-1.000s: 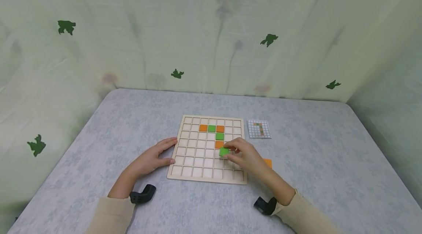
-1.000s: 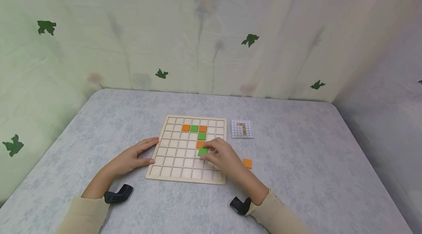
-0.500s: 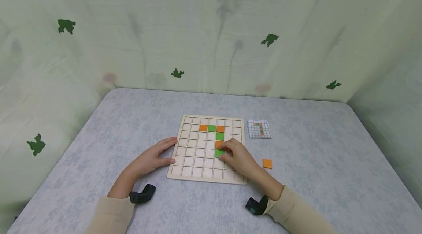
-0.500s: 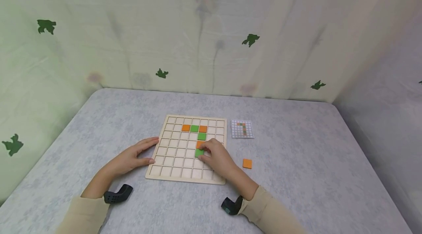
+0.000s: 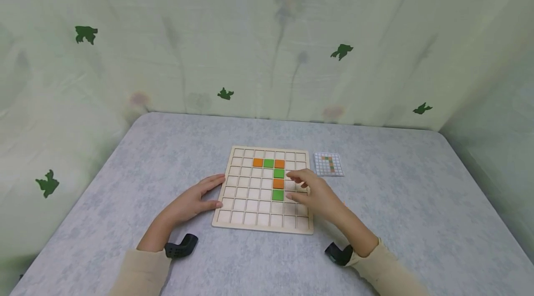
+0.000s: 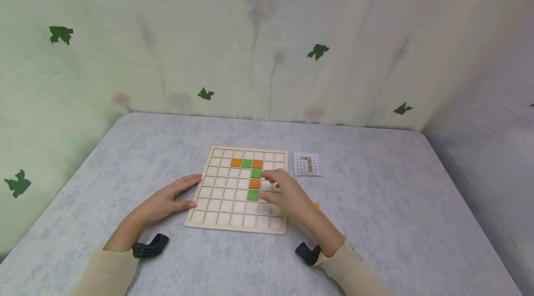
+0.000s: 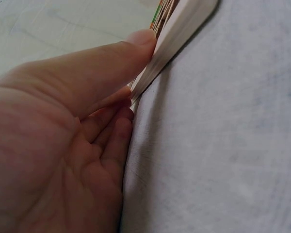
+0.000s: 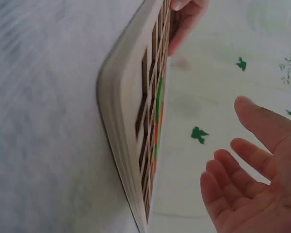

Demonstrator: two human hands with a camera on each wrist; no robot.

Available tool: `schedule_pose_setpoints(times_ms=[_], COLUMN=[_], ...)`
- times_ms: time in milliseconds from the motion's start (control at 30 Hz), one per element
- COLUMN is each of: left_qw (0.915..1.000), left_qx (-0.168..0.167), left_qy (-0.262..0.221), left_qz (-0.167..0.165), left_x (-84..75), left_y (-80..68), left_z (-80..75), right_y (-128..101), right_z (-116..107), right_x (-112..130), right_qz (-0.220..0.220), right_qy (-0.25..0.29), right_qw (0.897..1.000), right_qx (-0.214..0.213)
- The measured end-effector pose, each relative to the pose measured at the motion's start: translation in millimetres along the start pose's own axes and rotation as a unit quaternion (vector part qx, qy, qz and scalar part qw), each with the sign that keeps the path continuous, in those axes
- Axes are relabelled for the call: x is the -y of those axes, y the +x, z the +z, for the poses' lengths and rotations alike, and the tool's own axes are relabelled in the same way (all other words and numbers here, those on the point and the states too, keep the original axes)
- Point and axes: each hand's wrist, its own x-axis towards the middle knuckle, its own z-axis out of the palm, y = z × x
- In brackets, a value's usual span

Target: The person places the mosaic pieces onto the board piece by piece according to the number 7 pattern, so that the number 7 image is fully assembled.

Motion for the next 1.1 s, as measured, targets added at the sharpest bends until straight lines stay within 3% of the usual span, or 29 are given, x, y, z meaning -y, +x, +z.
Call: schedule_pose_setpoints(times_ms=[233,400,800,1100], left_qw=[1.0000,1.0000,1.0000,1.0000], left_qx=[0.001,0.000,-0.001,-0.001], left_qy=[0.000,-0.001,0.006,0.004], left_qz=[-0.004,-0.002,-0.002,0.000], left_x=[-1.1,-1.4,0.0,-1.4], left_y=[-0.1,-0.2,1.4,0.3], left_z=[0.0,-0.2,0.6,0.6], right_y=[-26,-47,-84,-86], right_z=[-29,-41,-49,-46], right_x=[-7,-22,-61,-71], right_qz=[-0.027,-0.023,0.068,0.084], right_qy=[-0.048,-0.059,-0.097,-0.101], right_qw=[0.997,0.997,0.992,0.991], right_qx=[-0.045,-0.054,-0.033,-0.035])
